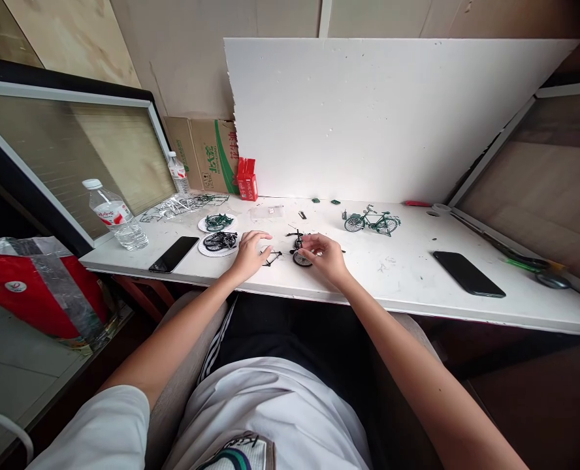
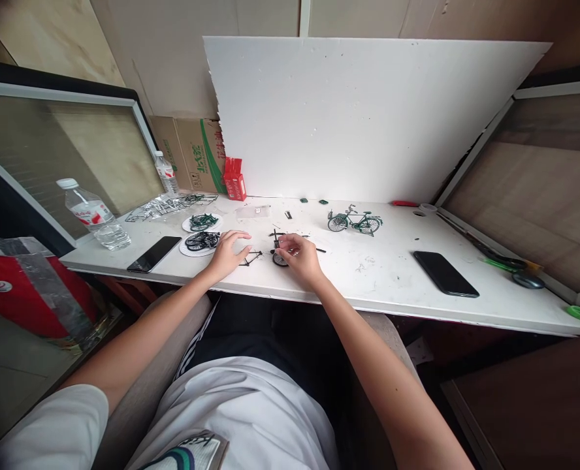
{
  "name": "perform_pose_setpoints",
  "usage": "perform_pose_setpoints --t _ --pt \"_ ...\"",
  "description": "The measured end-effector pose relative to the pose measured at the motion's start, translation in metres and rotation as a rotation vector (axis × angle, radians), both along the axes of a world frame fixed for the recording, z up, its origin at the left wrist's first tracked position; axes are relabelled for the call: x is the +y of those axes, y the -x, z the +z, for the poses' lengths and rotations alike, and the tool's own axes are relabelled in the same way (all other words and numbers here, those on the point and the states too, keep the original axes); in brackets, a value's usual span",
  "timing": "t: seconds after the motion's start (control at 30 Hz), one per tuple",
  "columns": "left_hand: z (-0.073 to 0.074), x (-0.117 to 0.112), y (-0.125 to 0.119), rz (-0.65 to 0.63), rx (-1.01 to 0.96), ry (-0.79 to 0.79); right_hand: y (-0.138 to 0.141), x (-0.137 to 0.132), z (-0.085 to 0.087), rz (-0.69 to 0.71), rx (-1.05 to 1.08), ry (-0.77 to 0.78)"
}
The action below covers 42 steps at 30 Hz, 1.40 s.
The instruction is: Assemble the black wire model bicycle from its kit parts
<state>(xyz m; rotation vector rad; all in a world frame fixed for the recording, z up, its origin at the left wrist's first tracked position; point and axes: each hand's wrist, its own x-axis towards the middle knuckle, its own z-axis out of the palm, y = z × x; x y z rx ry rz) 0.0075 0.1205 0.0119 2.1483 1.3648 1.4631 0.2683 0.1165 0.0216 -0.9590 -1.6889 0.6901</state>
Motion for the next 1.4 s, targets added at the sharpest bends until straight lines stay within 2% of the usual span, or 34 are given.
perform_pose_setpoints --t 0.07,0.2,0.3,0.53,0.6,0.73,0.8,0.87,1.03,1.2,1.4 --pt "0.007 -0.009 -0.009 -0.068 -0.031 0.015 0.003 -0.002 0.001 0.037 0.001 0.001" --pt "0.015 -0.023 -0.029 -0.314 -0.26 0.285 0.013 -0.008 0.004 0.122 -0.029 -0.026" --pt "0.017 -0.027 -0.038 -0.409 -0.378 0.393 0.018 -0.013 0.005 0.159 -0.039 -0.066" --pt "0.019 -0.025 -0.036 -0.408 -0.524 0.509 0.018 -0.017 0.011 0.233 -0.038 -0.06" --pt "0.021 -0.026 -0.035 -0.404 -0.553 0.535 0.015 -0.017 0.015 0.184 -0.058 -0.078" --pt "0.027 -0.029 -0.032 -0.393 -0.576 0.572 0.002 -0.014 0.025 -0.026 -0.062 -0.107" --pt "0.031 -0.03 -0.03 -0.399 -0.582 0.584 -0.009 -0.01 0.028 -0.06 -0.122 -0.094" --pt "0.033 -0.03 -0.027 -0.405 -0.578 0.591 -0.02 -0.004 0.029 -0.038 -0.246 -0.085" --pt "0.036 -0.029 -0.022 -0.429 -0.513 0.612 -0.033 0.004 0.014 0.044 -0.508 -0.134" --pt "0.035 -0.031 -0.022 -0.463 -0.471 0.65 -0.029 0.009 -0.003 0.003 -0.533 -0.258" --pt "0.033 -0.029 -0.02 -0.513 -0.435 0.65 -0.033 0.014 -0.008 -0.031 -0.572 -0.291"
